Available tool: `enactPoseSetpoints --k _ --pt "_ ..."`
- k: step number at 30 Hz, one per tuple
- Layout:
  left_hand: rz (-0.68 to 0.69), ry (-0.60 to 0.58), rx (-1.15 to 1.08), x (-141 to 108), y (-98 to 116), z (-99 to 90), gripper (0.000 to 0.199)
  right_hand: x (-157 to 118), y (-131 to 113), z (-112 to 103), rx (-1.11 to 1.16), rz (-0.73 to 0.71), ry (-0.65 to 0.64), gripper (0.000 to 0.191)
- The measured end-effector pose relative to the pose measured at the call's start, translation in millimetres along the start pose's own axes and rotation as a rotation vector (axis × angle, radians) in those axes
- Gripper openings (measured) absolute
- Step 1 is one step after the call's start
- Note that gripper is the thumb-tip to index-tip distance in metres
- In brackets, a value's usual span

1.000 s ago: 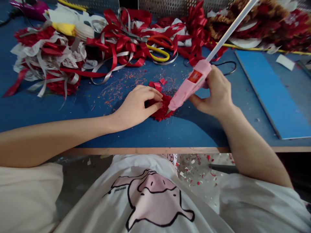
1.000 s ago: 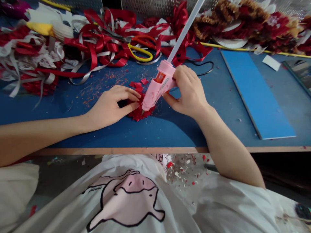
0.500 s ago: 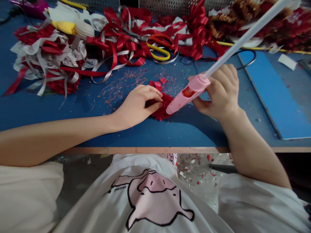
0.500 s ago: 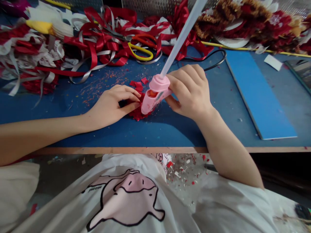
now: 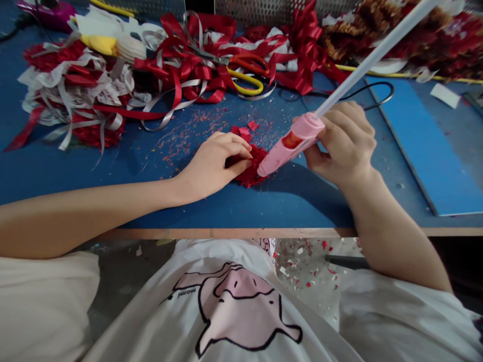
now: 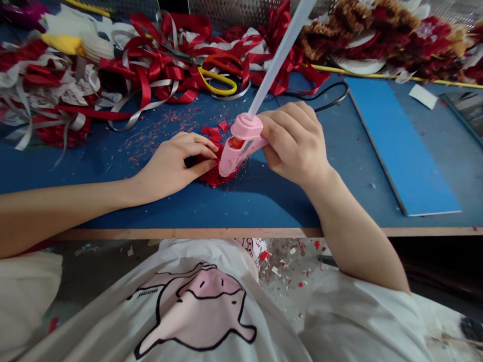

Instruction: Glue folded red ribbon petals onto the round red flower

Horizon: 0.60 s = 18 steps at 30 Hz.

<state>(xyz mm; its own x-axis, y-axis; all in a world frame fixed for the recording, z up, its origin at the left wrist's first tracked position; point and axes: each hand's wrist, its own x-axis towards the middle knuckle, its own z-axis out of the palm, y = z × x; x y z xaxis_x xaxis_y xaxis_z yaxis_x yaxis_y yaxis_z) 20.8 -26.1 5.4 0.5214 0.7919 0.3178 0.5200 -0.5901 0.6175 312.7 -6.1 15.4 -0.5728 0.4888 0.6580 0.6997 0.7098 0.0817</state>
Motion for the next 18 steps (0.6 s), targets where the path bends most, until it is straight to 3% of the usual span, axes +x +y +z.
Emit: enactPoseSetpoints --k 3,9,16,18 --pt "-0.009 -0.005 0.009 0.4 0.3 0.1 0.010 2.7 -1.4 0.1 0.023 0.020 0.007 0.031" --pt "-0.030 -0.019 0.039 0.9 2.3 -0.8 0.010 7.6 -4.1 -0.2 0.041 0.168 -0.137 0.030" --pt "-0.024 -0.009 0.047 0.7 2.8 -0.2 0.010 6.7 -2.5 4.3 0.068 0.054 -0.076 0.016" --pt "-0.024 -0.003 0.048 0.5 3.0 -0.3 0.009 6.8 -3.2 4.8 0.098 0.091 -0.101 0.013"
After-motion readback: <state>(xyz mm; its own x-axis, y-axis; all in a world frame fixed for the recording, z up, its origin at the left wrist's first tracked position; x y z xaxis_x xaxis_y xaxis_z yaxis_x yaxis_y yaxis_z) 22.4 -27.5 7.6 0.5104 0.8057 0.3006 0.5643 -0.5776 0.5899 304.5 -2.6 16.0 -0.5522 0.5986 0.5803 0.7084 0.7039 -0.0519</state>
